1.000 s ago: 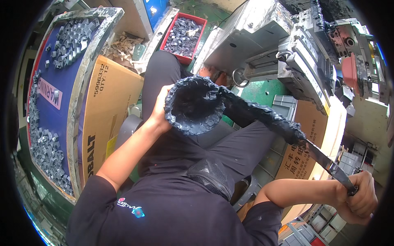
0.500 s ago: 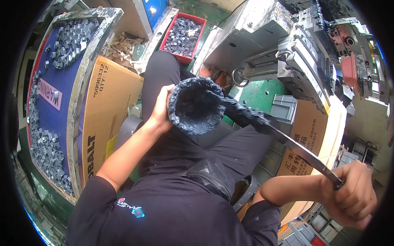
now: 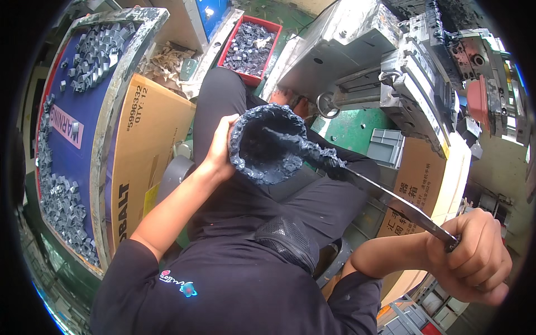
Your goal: The recorder is scraping excess grey paste or ink from the inside of a cylindrical component using a metal spatula.
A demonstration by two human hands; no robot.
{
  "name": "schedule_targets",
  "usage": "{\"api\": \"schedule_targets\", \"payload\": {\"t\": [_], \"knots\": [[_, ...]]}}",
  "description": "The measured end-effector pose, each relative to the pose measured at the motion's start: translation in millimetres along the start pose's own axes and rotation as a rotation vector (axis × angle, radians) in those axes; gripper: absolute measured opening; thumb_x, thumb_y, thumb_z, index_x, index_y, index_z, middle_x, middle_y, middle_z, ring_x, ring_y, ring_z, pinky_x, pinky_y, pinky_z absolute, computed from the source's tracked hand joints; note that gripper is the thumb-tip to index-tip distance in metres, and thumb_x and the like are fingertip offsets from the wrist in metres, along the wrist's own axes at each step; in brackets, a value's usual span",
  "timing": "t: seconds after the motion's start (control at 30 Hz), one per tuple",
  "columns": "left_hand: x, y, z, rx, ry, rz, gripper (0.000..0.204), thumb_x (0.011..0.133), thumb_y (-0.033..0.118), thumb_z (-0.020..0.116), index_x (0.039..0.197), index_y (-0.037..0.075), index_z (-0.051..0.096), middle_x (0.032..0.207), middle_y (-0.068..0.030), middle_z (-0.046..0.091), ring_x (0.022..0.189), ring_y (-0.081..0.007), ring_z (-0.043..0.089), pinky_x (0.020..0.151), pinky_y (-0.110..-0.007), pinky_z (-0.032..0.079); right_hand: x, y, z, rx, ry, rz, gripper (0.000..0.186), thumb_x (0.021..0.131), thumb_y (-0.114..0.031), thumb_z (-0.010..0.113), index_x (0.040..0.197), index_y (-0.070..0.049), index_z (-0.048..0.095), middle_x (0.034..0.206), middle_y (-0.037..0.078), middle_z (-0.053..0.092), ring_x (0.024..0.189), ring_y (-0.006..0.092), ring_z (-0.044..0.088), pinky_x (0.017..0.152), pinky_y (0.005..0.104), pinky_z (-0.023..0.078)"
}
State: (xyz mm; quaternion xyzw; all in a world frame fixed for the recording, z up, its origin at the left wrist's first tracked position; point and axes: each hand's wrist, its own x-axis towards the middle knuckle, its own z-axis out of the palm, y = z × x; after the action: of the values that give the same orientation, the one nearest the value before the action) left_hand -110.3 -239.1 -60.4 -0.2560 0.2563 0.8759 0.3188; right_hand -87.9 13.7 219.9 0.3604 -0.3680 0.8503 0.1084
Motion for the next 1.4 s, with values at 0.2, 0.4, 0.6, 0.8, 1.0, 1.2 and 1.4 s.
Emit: {"api": "schedule_targets", "payload": {"t": [0.2,0.4,0.6,0.8,1.0,1.2,1.4], "knots": [[-1,1,1,0.002,-0.022,0.011,0.043,0.099,0.038,0.038,0.106,0.006,0.066,0.099,-0.0064,0.071,0.092,-0.0180,0.067,0.089,-0.035,0.054,0,-4,-3,0.036,0.033,0.002,0.041,0.086,-0.013,0.057,0.050,-0.014,0.038,0.040,-0.005,0.037,0.031,0.0026,0.028,0.030,0.0160,0.025],[-6,5,11,-0.011,-0.044,0.017,0.043,0.099,0.038,0.037,0.106,0.006,0.066,0.101,-0.0066,0.071,0.092,-0.0184,0.067,0.089,-0.036,0.054,0,-8,-6,0.100,0.086,0.019,0.042,0.087,-0.014,0.058,0.050,-0.015,0.037,0.041,-0.006,0.037,0.032,0.0021,0.028,0.031,0.0160,0.025],[-1,1,1,-0.015,-0.011,0.007,0.043,0.098,0.039,0.038,0.110,0.007,0.065,0.104,-0.0067,0.070,0.093,-0.0187,0.067,0.087,-0.037,0.054,-1,-10,-9,-0.006,0.061,0.040,0.042,0.086,-0.012,0.057,0.049,-0.014,0.038,0.040,-0.006,0.037,0.031,0.0017,0.028,0.031,0.0155,0.024],[3,-4,-3,0.073,0.096,-0.090,0.043,0.095,0.044,0.042,0.109,0.011,0.066,0.100,-0.0032,0.070,0.090,-0.0174,0.066,0.079,-0.036,0.054,6,-28,-2,-0.022,-0.010,0.060,0.037,0.080,-0.008,0.056,0.048,-0.014,0.038,0.040,-0.007,0.036,0.031,0.0007,0.027,0.031,0.0154,0.023],[2,-5,-4,0.129,0.150,-0.111,0.044,0.093,0.048,0.044,0.110,0.014,0.066,0.098,-0.0019,0.070,0.089,-0.0170,0.066,0.075,-0.039,0.054,11,-54,-6,-0.026,-0.040,0.085,0.037,0.070,-0.002,0.051,0.043,-0.018,0.031,0.040,-0.008,0.033,0.032,-0.0001,0.026,0.034,0.0139,0.019],[5,-6,-6,0.145,0.154,-0.113,0.044,0.093,0.050,0.045,0.110,0.014,0.065,0.098,-0.0024,0.070,0.088,-0.0169,0.067,0.074,-0.039,0.054,9,-68,-2,-0.038,-0.025,0.069,0.037,0.064,-0.001,0.047,0.041,-0.020,0.025,0.039,-0.009,0.030,0.032,-0.0002,0.024,0.035,0.0141,0.015],[5,-4,-6,0.080,0.023,-0.024,0.044,0.094,0.048,0.041,0.108,0.013,0.065,0.098,-0.0038,0.070,0.092,-0.0180,0.067,0.078,-0.040,0.056,6,-97,-15,-0.034,0.042,-0.005,0.038,0.067,-0.002,0.048,0.040,-0.019,0.028,0.039,-0.008,0.033,0.032,0.0004,0.026,0.034,0.0137,0.020]]}}
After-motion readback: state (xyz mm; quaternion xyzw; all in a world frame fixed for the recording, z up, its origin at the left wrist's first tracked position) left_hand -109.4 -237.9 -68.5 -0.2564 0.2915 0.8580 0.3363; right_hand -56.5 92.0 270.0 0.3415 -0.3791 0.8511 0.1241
